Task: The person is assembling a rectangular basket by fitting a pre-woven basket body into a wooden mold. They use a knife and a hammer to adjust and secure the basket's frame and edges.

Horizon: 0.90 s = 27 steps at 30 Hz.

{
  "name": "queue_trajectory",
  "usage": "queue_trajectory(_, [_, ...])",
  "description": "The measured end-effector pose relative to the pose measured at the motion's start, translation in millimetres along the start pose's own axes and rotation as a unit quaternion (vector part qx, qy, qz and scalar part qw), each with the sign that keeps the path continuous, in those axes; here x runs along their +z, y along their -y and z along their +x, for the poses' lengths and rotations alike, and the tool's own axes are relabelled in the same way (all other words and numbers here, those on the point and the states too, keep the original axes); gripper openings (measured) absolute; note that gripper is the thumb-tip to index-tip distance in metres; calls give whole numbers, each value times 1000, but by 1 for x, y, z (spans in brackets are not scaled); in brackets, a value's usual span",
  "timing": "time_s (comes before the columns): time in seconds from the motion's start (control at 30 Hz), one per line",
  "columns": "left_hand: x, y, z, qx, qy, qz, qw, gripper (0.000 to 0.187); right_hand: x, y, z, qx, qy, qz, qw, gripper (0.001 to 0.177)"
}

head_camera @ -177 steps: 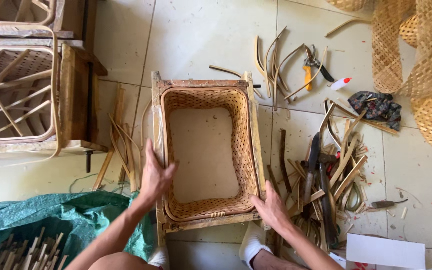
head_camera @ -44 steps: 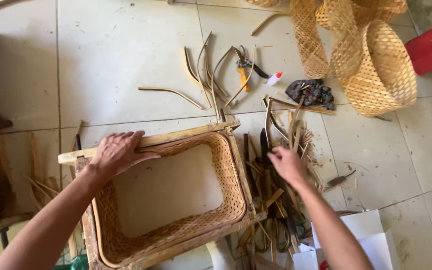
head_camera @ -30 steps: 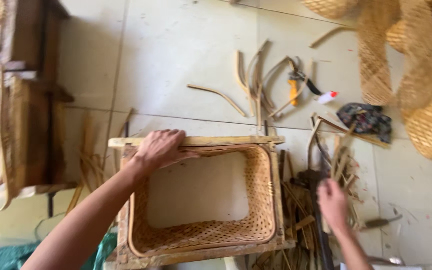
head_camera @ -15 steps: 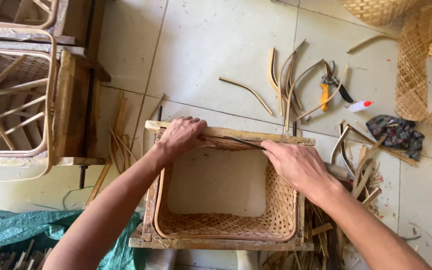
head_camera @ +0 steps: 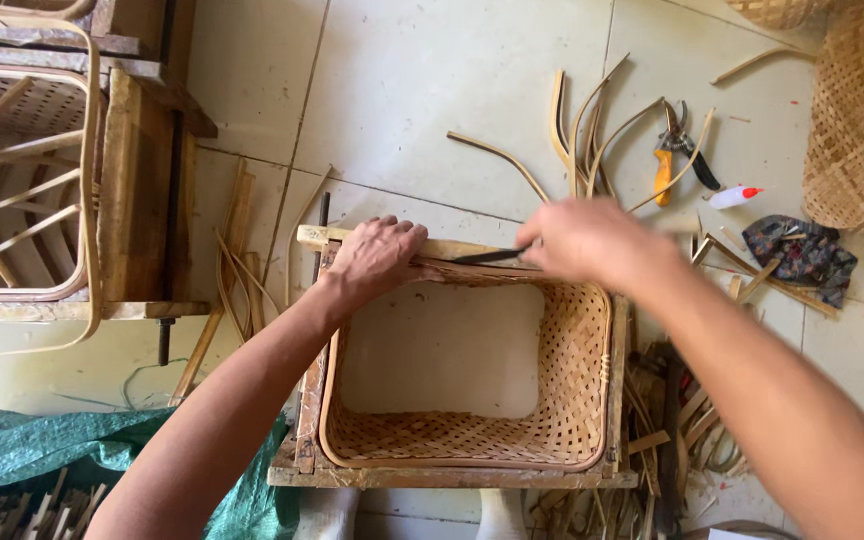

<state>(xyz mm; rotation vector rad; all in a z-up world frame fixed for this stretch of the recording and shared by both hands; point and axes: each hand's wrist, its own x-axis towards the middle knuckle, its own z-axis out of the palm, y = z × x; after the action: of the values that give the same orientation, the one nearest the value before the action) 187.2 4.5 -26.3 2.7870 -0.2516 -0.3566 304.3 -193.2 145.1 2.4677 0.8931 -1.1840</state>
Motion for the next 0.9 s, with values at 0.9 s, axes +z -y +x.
queue_trajectory(0.9, [-12, -8, 7, -52, 115, 12, 992, 78, 48, -77, -121, 137, -252, 98, 953, 31])
